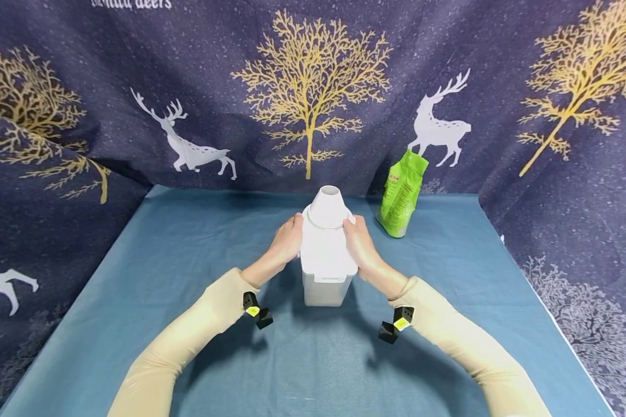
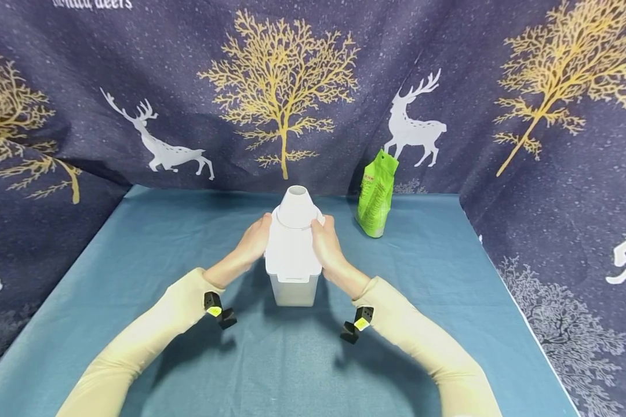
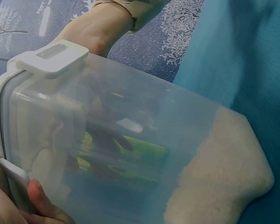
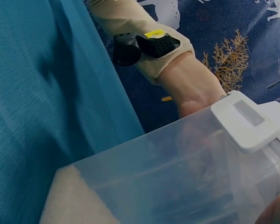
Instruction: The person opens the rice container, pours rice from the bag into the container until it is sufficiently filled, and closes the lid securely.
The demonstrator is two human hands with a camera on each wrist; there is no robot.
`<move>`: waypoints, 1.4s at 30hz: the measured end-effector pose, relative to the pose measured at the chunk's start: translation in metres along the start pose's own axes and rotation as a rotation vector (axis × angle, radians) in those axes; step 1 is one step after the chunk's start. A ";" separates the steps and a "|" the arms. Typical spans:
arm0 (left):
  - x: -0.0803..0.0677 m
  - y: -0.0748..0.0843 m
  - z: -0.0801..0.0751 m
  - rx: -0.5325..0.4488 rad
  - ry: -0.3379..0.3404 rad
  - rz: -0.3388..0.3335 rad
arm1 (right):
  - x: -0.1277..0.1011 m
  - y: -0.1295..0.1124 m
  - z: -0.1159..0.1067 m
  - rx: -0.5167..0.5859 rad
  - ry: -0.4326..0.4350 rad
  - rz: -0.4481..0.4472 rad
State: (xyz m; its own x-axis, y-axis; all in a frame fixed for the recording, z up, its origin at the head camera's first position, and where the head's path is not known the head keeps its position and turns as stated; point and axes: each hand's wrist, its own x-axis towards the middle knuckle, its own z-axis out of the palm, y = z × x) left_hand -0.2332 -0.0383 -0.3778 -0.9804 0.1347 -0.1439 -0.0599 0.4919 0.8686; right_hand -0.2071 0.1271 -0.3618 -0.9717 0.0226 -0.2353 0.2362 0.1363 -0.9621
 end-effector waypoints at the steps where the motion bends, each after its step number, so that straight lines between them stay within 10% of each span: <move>1: 0.000 0.000 0.000 0.007 0.009 -0.002 | 0.000 0.000 0.000 0.004 -0.002 -0.001; 42: -0.003 -0.005 0.000 -0.109 0.117 0.066 | 0.001 0.001 -0.002 0.020 -0.032 -0.010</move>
State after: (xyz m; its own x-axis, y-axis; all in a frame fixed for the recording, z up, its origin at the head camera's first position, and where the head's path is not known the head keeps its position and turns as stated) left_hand -0.2299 -0.0409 -0.3820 -0.9977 0.0592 -0.0344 -0.0087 0.3887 0.9213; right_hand -0.2074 0.1288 -0.3631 -0.9732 -0.0102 -0.2298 0.2271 0.1163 -0.9669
